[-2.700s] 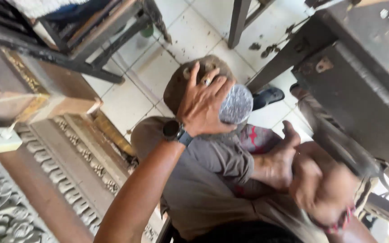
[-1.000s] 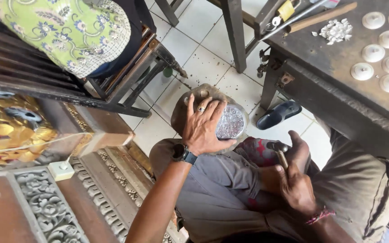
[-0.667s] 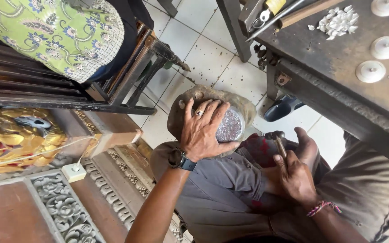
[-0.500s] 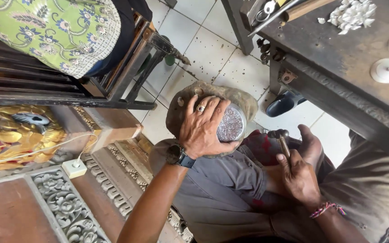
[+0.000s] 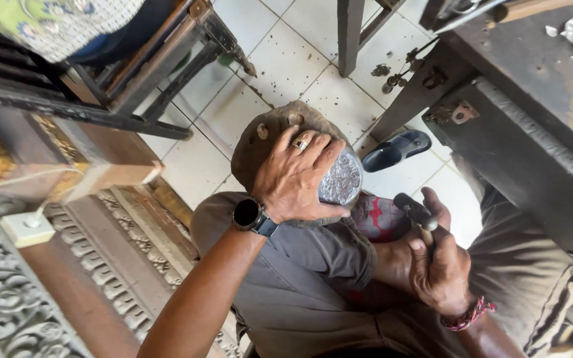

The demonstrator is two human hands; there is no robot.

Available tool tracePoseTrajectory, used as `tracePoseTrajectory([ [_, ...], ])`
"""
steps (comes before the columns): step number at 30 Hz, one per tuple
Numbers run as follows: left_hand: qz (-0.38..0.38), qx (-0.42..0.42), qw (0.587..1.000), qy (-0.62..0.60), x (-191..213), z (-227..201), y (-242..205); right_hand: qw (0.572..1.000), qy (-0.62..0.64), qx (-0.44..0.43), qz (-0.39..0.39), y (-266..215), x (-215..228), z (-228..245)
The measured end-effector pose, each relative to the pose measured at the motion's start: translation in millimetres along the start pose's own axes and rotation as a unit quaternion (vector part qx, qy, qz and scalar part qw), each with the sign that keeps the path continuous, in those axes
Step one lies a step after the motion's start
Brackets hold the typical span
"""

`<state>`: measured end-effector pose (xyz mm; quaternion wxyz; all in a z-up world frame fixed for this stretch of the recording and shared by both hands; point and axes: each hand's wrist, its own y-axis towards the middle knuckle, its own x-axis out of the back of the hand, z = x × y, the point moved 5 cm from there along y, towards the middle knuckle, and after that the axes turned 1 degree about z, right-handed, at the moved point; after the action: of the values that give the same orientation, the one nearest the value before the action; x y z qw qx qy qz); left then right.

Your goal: Hammering a silver strip against a rounded anvil to shape it.

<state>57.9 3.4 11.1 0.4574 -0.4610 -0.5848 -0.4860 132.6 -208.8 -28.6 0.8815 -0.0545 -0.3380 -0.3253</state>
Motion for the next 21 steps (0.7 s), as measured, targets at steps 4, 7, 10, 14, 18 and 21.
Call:
tracePoseTrajectory([
  [4,-0.03,0.004,1.0,0.0,1,1,-4,0.982,-0.163,0.098,0.008,20,3,11],
  [7,0.049,0.003,0.999,0.003,-15,5,-1,0.96,-0.175,0.189,-0.109,26,40,35],
  [10,0.061,0.003,0.998,-0.014,-22,6,0,0.96,-0.049,0.268,-0.068,25,52,33],
  [14,0.056,0.009,0.998,0.009,-11,4,-1,0.915,0.154,0.373,-0.016,29,41,42],
  [18,0.101,0.017,0.994,-0.046,-18,2,0,0.921,-0.311,-0.176,0.153,42,-15,1],
  [21,0.102,0.019,0.995,-0.008,-26,-1,-7,0.972,-0.234,0.0,0.005,44,25,55],
])
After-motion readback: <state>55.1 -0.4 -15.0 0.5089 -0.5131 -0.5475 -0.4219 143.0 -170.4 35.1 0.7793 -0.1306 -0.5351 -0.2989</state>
